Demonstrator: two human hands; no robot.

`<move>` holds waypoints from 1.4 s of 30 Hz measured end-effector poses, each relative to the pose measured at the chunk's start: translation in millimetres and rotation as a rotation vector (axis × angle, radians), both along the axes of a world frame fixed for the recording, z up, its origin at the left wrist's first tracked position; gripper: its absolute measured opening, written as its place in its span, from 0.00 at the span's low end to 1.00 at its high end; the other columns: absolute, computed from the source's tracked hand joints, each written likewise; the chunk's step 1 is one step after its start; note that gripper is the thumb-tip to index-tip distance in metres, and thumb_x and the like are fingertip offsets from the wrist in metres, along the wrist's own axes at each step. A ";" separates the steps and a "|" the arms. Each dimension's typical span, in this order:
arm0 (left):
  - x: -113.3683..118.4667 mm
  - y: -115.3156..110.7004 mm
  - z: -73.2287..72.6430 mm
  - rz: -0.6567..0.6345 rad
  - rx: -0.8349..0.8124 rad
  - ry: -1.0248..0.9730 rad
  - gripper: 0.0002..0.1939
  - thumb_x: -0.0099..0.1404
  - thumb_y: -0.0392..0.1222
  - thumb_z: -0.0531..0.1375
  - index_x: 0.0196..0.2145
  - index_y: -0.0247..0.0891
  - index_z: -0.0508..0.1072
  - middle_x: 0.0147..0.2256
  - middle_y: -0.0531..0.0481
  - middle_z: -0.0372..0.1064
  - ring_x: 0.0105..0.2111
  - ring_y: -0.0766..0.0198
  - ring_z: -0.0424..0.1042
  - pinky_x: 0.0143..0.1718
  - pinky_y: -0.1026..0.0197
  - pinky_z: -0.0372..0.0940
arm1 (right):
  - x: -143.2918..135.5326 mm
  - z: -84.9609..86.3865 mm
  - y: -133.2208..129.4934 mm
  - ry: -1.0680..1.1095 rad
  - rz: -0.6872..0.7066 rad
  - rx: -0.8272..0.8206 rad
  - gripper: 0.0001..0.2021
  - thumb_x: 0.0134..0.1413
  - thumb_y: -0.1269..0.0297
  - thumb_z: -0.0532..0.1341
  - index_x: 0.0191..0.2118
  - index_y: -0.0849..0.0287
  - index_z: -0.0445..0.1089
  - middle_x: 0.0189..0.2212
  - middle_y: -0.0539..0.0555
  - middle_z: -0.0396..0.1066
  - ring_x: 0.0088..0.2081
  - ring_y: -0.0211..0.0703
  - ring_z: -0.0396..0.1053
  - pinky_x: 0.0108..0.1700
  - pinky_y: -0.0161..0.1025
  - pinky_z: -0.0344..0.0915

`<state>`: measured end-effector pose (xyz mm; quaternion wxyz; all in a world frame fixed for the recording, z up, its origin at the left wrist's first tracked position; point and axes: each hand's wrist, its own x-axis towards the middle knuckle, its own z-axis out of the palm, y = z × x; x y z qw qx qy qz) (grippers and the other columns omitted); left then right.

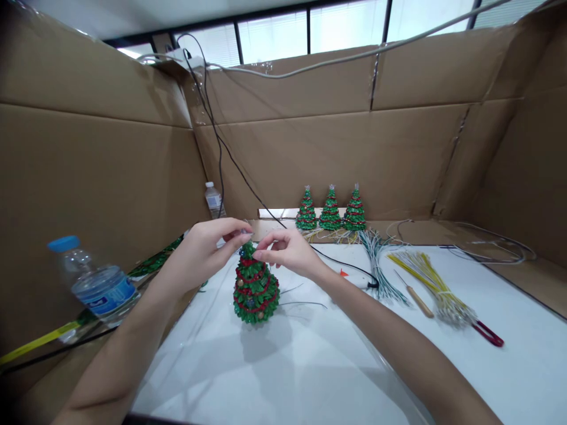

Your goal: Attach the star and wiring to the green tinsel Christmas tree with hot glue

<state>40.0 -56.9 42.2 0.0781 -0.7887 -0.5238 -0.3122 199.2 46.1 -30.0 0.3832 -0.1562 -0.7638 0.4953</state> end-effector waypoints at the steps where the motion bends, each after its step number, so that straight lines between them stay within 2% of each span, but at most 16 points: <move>1: 0.1 -0.3 0.0 -0.008 -0.001 0.001 0.08 0.67 0.37 0.53 0.36 0.37 0.73 0.33 0.53 0.73 0.31 0.67 0.69 0.32 0.66 0.60 | -0.4 -1.6 2.8 0.001 0.020 -0.001 0.17 0.43 0.52 0.68 0.35 0.60 0.72 0.30 0.53 0.73 0.28 0.35 0.68 0.25 0.32 0.64; 4: -0.3 -1.2 0.4 -0.023 0.002 0.001 0.08 0.67 0.37 0.53 0.36 0.37 0.73 0.34 0.53 0.73 0.32 0.68 0.69 0.33 0.67 0.60 | -2.1 -5.9 8.5 -0.015 0.105 0.020 0.22 0.46 0.51 0.67 0.44 0.57 0.72 0.44 0.56 0.72 0.42 0.40 0.69 0.36 0.35 0.68; 6: -0.8 -1.6 0.9 -0.022 0.008 -0.003 0.08 0.67 0.37 0.53 0.37 0.36 0.73 0.33 0.53 0.73 0.31 0.68 0.69 0.33 0.67 0.59 | -3.7 -8.2 9.3 -0.036 0.171 0.040 0.22 0.50 0.49 0.63 0.47 0.57 0.71 0.47 0.55 0.71 0.47 0.42 0.67 0.45 0.38 0.66; 8: -0.9 -1.9 1.3 -0.023 0.009 -0.008 0.08 0.67 0.38 0.54 0.37 0.36 0.73 0.33 0.52 0.73 0.31 0.68 0.69 0.32 0.66 0.60 | -5.2 -10.0 8.7 -0.056 0.232 0.056 0.23 0.54 0.47 0.59 0.48 0.58 0.71 0.46 0.55 0.71 0.48 0.42 0.66 0.49 0.40 0.63; 14: -0.5 -1.7 1.0 -0.041 -0.006 -0.004 0.08 0.67 0.38 0.54 0.37 0.36 0.73 0.34 0.53 0.73 0.32 0.68 0.69 0.33 0.67 0.60 | -5.0 -12.5 8.5 -0.111 0.341 0.074 0.23 0.54 0.44 0.58 0.43 0.62 0.70 0.38 0.53 0.69 0.40 0.40 0.65 0.42 0.37 0.62; 17: -1.6 -0.6 1.2 -0.044 -0.011 -0.003 0.08 0.67 0.39 0.54 0.37 0.36 0.72 0.34 0.53 0.73 0.31 0.69 0.69 0.32 0.67 0.60 | -4.6 -14.1 10.2 -0.120 0.349 0.074 0.23 0.53 0.45 0.59 0.42 0.61 0.69 0.36 0.52 0.68 0.39 0.39 0.64 0.40 0.36 0.62; 22: -2.0 -0.4 1.8 -0.056 -0.007 0.000 0.08 0.67 0.39 0.55 0.37 0.36 0.72 0.33 0.54 0.73 0.31 0.69 0.69 0.32 0.68 0.60 | -4.9 -16.6 12.2 -0.106 0.330 0.073 0.20 0.56 0.46 0.56 0.35 0.62 0.68 0.28 0.49 0.63 0.31 0.34 0.58 0.34 0.34 0.58; 28: -1.9 -1.5 0.8 -0.071 -0.001 0.009 0.07 0.67 0.39 0.55 0.36 0.36 0.72 0.33 0.54 0.74 0.30 0.69 0.69 0.31 0.68 0.60 | -1.8 -12.6 8.9 -0.125 0.389 0.062 0.19 0.53 0.49 0.61 0.41 0.61 0.69 0.36 0.52 0.67 0.39 0.38 0.64 0.42 0.37 0.63; 30: -2.3 -1.4 0.8 -0.076 -0.002 0.013 0.07 0.66 0.38 0.55 0.36 0.36 0.72 0.33 0.54 0.74 0.30 0.69 0.69 0.31 0.68 0.60 | -1.6 -11.9 8.1 -0.128 0.398 0.061 0.19 0.53 0.49 0.62 0.41 0.61 0.69 0.36 0.52 0.67 0.39 0.38 0.64 0.42 0.37 0.64; 34: -2.2 -1.2 1.4 -0.078 0.001 0.018 0.07 0.66 0.38 0.55 0.36 0.36 0.73 0.33 0.54 0.74 0.30 0.69 0.69 0.31 0.68 0.60 | -2.1 -12.4 8.8 -0.126 0.398 0.069 0.18 0.53 0.49 0.61 0.38 0.61 0.68 0.33 0.50 0.66 0.36 0.36 0.62 0.39 0.36 0.62; 38: -1.4 -2.1 1.9 -0.073 0.005 0.017 0.07 0.67 0.39 0.55 0.36 0.36 0.72 0.33 0.53 0.74 0.30 0.69 0.69 0.31 0.68 0.60 | -1.4 -12.9 9.9 -0.132 0.375 0.086 0.19 0.56 0.48 0.58 0.30 0.61 0.64 0.25 0.47 0.57 0.29 0.32 0.54 0.31 0.33 0.54; 42: -0.5 -3.1 2.0 -0.078 0.005 0.022 0.07 0.66 0.38 0.55 0.36 0.36 0.73 0.32 0.53 0.74 0.29 0.69 0.69 0.30 0.68 0.60 | -0.3 -11.2 9.3 -0.155 0.395 0.091 0.19 0.56 0.46 0.57 0.32 0.61 0.64 0.26 0.47 0.56 0.29 0.33 0.53 0.31 0.33 0.52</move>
